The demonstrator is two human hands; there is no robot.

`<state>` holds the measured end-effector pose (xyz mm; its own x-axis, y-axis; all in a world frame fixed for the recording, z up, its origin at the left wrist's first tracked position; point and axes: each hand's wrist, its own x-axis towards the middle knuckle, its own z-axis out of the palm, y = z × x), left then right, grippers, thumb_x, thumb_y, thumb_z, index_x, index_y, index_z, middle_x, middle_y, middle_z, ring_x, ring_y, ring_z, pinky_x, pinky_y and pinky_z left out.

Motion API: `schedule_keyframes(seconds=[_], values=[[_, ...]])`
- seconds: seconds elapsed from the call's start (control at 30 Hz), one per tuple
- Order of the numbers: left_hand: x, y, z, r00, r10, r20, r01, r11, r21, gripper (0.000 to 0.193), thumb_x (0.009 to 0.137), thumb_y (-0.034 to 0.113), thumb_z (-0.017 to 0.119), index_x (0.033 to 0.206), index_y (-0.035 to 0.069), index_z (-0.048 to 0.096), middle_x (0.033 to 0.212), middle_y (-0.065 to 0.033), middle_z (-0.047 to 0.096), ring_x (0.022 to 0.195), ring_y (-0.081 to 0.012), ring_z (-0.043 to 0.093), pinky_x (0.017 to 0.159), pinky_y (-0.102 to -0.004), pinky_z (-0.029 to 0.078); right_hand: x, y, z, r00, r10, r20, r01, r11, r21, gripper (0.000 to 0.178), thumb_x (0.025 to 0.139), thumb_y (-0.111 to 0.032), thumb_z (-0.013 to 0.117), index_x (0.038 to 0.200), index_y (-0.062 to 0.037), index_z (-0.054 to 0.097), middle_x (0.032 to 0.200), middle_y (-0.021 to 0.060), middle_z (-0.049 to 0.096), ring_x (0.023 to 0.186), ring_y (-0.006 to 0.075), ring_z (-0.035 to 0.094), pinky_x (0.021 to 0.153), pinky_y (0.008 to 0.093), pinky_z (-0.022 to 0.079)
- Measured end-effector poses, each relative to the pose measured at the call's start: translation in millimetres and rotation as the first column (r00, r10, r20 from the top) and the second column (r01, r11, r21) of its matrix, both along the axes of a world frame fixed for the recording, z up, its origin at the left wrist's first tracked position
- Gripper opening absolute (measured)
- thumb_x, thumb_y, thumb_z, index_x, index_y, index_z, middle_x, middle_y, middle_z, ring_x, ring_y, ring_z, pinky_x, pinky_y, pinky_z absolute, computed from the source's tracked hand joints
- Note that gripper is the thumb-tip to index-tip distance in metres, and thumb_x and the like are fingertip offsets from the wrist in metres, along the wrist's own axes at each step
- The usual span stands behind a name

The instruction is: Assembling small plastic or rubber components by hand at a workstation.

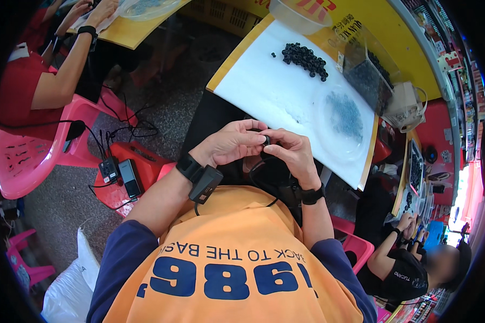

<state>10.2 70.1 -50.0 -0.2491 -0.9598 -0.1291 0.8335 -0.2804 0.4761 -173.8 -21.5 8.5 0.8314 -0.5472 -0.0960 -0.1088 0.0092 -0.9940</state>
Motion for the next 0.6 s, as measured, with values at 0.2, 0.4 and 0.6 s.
schedule_keyframes(seconds=[0.2, 0.4, 0.6], values=[[2.6, 0.2, 0.5, 0.998, -0.007, 0.057, 0.007, 1.0, 0.014, 0.037, 0.09, 0.006, 0.07, 0.122, 0.004, 0.052, 0.106, -0.0056, 0.064, 0.092, -0.0127, 0.064, 0.082, -0.0271, 0.054, 0.5, 4.4, 2.5, 1.0, 0.008, -0.016, -0.006, 0.994, 0.114, 0.029, 0.091, -0.001, 0.065, 0.119, 0.0029, 0.067, 0.093, 0.0067, 0.072, 0.076, 0.0116, 0.07, 0.062, 0.0258, 0.061], [3.4, 0.3, -2.5, 0.995, -0.075, 0.062, 0.072, 0.996, 0.055, 0.036, 0.09, 0.006, 0.07, 0.122, 0.003, 0.052, 0.106, -0.0064, 0.064, 0.091, -0.0129, 0.064, 0.08, -0.0264, 0.055, -3.5, 5.5, 2.9, 0.999, 0.033, -0.038, -0.03, 0.997, 0.074, 0.028, 0.092, -0.002, 0.064, 0.119, 0.0038, 0.066, 0.094, 0.0074, 0.072, 0.076, 0.012, 0.07, 0.063, 0.0254, 0.06], [-0.2, -1.1, 3.0, 0.994, -0.054, 0.094, 0.045, 0.995, 0.09, 0.036, 0.092, 0.009, 0.07, 0.123, 0.003, 0.054, 0.105, -0.0057, 0.064, 0.089, -0.0119, 0.064, 0.081, -0.026, 0.055, -4.6, 6.3, -4.0, 0.997, -0.071, 0.016, 0.069, 0.992, 0.105, 0.026, 0.093, -0.001, 0.063, 0.119, 0.0046, 0.066, 0.096, 0.0078, 0.072, 0.079, 0.0116, 0.069, 0.064, 0.0249, 0.06]])
